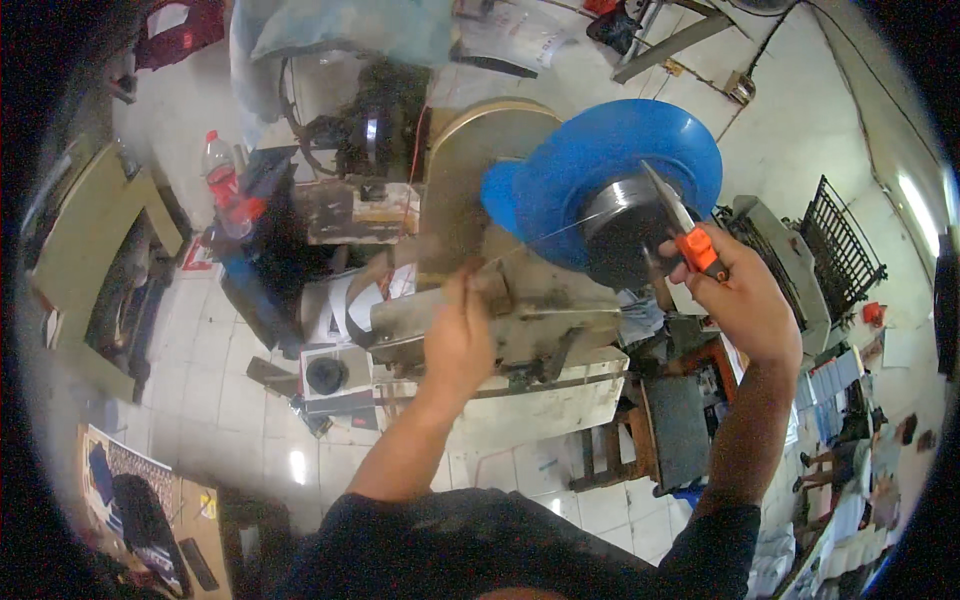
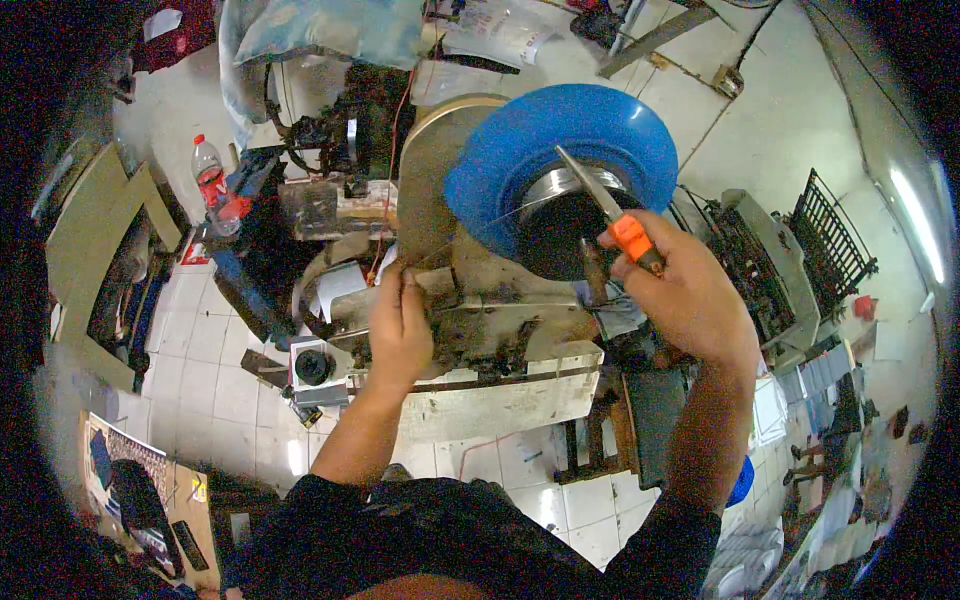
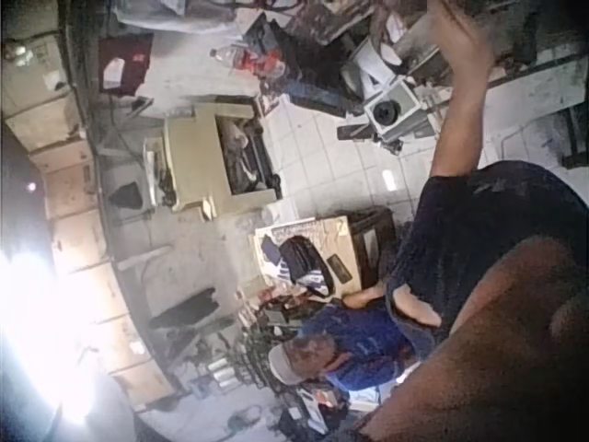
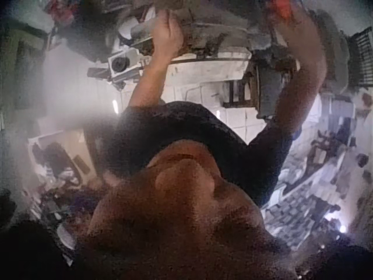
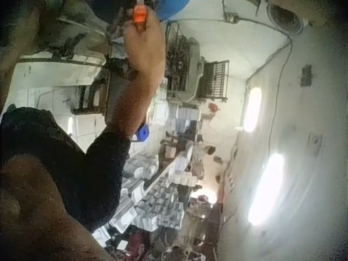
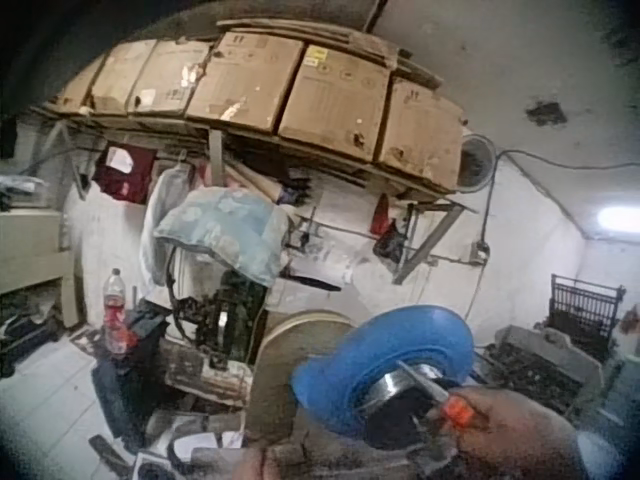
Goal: The person unwinds wire from a spool and threads it into a binding machine, cutting and guiding the wire through the mechanism using pliers and by hand.
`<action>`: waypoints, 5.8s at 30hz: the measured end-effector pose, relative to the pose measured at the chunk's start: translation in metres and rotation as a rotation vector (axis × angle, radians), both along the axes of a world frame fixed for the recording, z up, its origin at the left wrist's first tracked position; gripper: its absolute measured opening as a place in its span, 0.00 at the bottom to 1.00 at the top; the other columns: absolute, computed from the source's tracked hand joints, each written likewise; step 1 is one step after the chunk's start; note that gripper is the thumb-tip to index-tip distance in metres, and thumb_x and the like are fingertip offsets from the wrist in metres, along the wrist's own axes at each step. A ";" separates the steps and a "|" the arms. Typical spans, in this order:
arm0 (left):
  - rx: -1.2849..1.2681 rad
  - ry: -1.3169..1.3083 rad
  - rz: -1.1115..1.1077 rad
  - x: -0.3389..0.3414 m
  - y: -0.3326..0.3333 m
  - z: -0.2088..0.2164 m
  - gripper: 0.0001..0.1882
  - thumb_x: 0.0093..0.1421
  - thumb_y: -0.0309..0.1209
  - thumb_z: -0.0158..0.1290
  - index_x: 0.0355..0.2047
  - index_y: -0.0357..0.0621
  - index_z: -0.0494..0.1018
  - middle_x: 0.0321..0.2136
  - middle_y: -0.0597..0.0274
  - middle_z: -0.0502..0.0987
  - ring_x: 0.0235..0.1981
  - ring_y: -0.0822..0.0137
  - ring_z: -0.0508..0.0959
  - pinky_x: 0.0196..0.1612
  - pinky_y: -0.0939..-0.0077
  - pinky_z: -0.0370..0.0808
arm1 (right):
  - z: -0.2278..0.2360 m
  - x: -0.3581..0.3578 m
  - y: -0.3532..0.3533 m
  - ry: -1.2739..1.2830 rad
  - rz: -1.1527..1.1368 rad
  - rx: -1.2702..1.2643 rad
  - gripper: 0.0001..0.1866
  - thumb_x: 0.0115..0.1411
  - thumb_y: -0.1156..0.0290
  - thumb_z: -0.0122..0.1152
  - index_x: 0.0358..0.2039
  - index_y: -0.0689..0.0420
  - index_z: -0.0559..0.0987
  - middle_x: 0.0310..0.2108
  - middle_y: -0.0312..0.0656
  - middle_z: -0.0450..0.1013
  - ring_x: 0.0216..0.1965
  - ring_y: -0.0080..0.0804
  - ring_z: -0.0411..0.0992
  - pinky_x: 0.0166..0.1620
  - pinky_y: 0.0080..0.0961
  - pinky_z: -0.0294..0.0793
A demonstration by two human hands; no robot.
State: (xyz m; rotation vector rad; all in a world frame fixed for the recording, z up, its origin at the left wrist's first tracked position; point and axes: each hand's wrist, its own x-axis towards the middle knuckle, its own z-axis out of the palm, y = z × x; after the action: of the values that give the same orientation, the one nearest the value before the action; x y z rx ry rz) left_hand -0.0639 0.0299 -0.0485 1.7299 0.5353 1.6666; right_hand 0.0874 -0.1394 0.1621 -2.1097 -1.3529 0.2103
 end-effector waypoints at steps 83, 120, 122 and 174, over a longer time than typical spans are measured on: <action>0.196 0.807 -0.228 0.016 0.005 0.112 0.12 0.60 0.34 0.52 0.34 0.37 0.78 0.28 0.41 0.78 0.33 0.42 0.79 0.38 0.55 0.74 | -0.117 -0.010 0.039 -0.389 0.174 -0.039 0.17 0.51 0.71 0.63 0.37 0.67 0.72 0.34 0.62 0.74 0.39 0.63 0.73 0.43 0.48 0.73; 0.452 0.694 -0.159 -0.076 0.041 0.152 0.08 0.58 0.29 0.54 0.35 0.37 0.76 0.29 0.49 0.77 0.33 0.47 0.77 0.38 0.58 0.72 | -0.056 -0.077 0.077 -0.120 0.166 0.472 0.11 0.59 0.67 0.63 0.39 0.59 0.76 0.28 0.48 0.78 0.30 0.44 0.79 0.34 0.34 0.76; 0.518 0.676 -0.147 -0.077 0.046 0.153 0.08 0.58 0.28 0.54 0.36 0.37 0.76 0.30 0.48 0.78 0.34 0.47 0.77 0.39 0.59 0.73 | -0.069 -0.071 0.094 -0.178 0.118 0.666 0.11 0.60 0.65 0.62 0.36 0.59 0.76 0.26 0.48 0.78 0.29 0.45 0.79 0.33 0.34 0.76; 0.170 0.363 -0.207 -0.138 0.086 0.053 0.12 0.55 0.29 0.61 0.38 0.37 0.79 0.33 0.52 0.79 0.35 0.59 0.79 0.41 0.70 0.74 | -0.079 -0.102 0.128 0.130 0.129 0.260 0.09 0.60 0.68 0.62 0.30 0.60 0.76 0.20 0.33 0.70 0.23 0.18 0.65 0.29 0.20 0.65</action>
State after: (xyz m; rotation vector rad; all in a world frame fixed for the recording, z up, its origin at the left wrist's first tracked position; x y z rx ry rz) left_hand -0.2023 0.1159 0.0044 2.1525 0.3667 1.2908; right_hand -0.0143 -0.0115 0.0832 -1.7670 -1.3608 0.2080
